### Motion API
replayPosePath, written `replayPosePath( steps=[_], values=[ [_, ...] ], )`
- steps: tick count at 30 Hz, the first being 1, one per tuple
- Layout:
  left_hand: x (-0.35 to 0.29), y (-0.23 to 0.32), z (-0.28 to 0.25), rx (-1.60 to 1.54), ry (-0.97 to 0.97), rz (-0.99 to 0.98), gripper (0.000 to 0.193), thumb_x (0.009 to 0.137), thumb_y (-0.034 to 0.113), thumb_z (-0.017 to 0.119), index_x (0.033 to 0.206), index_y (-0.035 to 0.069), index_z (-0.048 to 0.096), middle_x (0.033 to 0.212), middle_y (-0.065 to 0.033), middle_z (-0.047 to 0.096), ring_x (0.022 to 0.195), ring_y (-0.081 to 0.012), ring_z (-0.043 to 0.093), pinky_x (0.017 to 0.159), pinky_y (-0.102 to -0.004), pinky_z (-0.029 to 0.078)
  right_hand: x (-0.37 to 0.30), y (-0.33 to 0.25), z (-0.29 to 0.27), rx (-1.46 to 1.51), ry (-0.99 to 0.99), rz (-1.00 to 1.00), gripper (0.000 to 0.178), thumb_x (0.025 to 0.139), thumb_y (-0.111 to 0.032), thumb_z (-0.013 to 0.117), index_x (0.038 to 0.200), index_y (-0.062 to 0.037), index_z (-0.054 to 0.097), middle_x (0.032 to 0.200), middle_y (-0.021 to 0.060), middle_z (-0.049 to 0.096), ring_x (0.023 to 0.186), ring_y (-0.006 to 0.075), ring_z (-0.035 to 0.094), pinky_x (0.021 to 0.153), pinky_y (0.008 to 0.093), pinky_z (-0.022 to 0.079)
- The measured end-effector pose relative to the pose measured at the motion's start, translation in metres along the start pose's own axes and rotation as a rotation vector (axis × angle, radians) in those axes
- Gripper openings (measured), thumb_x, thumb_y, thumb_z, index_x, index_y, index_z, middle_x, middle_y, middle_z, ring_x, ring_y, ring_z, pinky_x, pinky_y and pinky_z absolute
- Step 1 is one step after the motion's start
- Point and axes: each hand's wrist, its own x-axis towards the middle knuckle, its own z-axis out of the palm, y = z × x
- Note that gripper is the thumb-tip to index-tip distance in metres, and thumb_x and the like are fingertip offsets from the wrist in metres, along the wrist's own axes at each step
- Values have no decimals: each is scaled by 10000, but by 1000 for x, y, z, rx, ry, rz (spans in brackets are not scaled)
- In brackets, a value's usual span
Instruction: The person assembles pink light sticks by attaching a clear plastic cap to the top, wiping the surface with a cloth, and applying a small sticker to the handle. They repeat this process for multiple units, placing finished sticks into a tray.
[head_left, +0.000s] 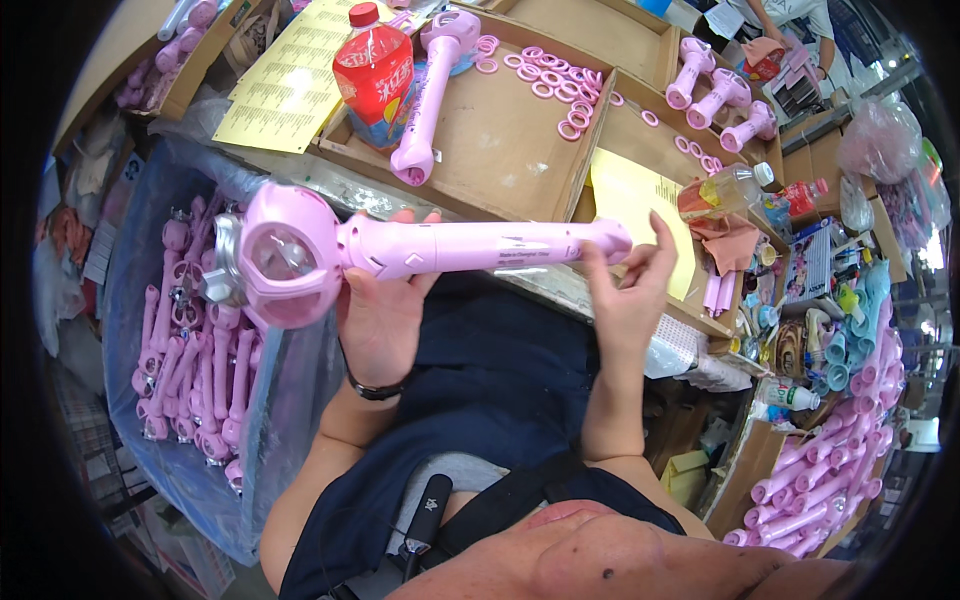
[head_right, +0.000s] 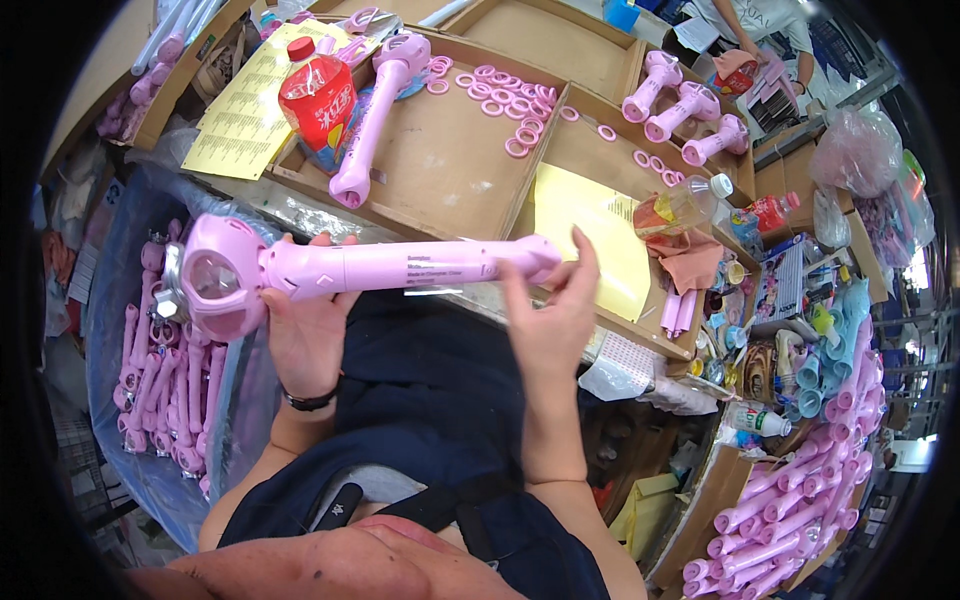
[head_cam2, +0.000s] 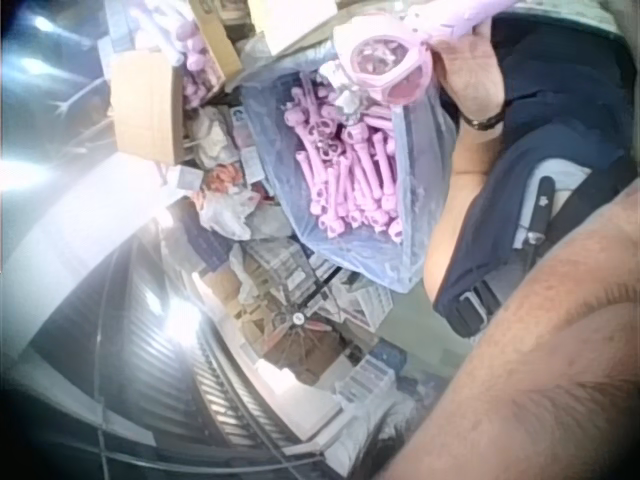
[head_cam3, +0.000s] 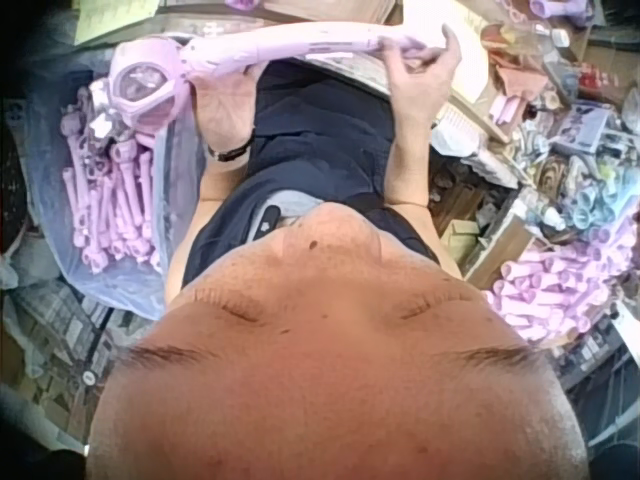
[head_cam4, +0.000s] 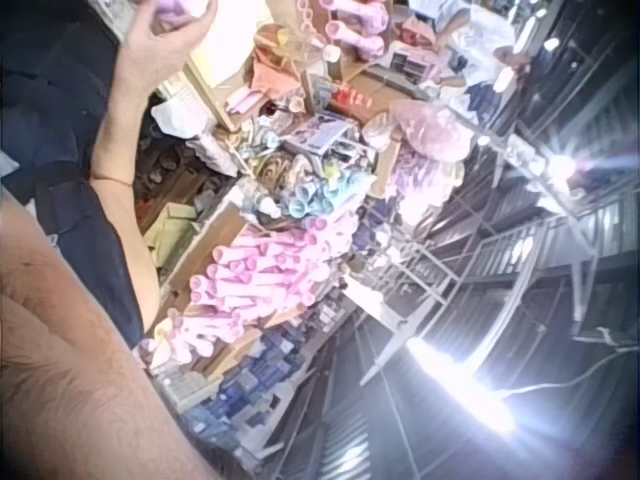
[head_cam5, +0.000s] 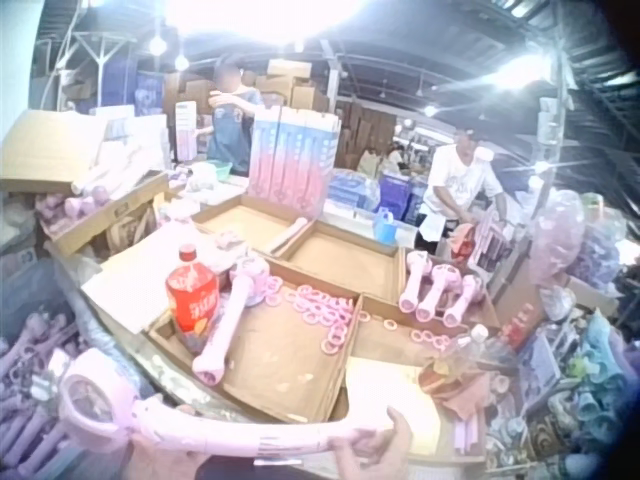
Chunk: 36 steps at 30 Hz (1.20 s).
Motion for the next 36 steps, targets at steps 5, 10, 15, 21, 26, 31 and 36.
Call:
replayPosePath(
  steps=[5,10,15,21,26,31,36],
  values=[
    [39,27,0,132,-243,-64,630,925,405,498,1388,44,269,1332,-207,436,1232,-391,434,1020,-528,344,18,16,-27,-148,-535,-502,614,643,-190,788,1179,-40,530,1063,175,582,1002,277,572,854,364,450],
    [75,4,31,-58,-256,3,490,958,279,486,1349,41,310,1228,-138,506,1116,-231,532,943,-416,433,-7,15,14,177,-563,-315,490,696,-152,772,1115,-22,554,871,153,649,738,273,659,667,317,516],
    [66,-48,45,704,-158,431,749,867,310,643,1370,-17,194,1059,-135,573,1040,-179,545,922,-314,410,-43,4,51,169,-206,-231,481,721,-159,745,1122,-23,518,847,206,635,727,337,659,630,373,520],
    [76,-70,27,670,-109,441,550,906,271,573,1295,-31,329,1027,-153,597,937,-194,589,806,-290,461,-50,8,41,234,-367,-122,446,750,-136,720,1117,2,510,843,154,642,718,238,656,656,316,508],
    [80,-81,22,-592,-338,-766,403,930,388,415,1061,21,519,891,-166,596,835,-253,599,807,-394,473,-54,9,28,781,-893,355,380,796,-105,689,1109,10,507,819,36,599,689,111,603,629,248,483],
    [73,-81,14,-370,-494,-742,505,904,477,358,734,40,547,544,-83,528,454,-216,513,633,-363,494,-53,23,14,757,-972,450,428,790,-123,706,1135,10,491,866,44,598,725,116,603,668,257,494],
    [68,-81,26,65,-64,-652,569,908,513,273,723,38,527,509,-111,525,434,-234,513,548,-359,489,-65,42,5,625,-858,303,582,762,-176,741,1221,12,436,989,70,568,859,129,560,773,277,466]
  ],
)
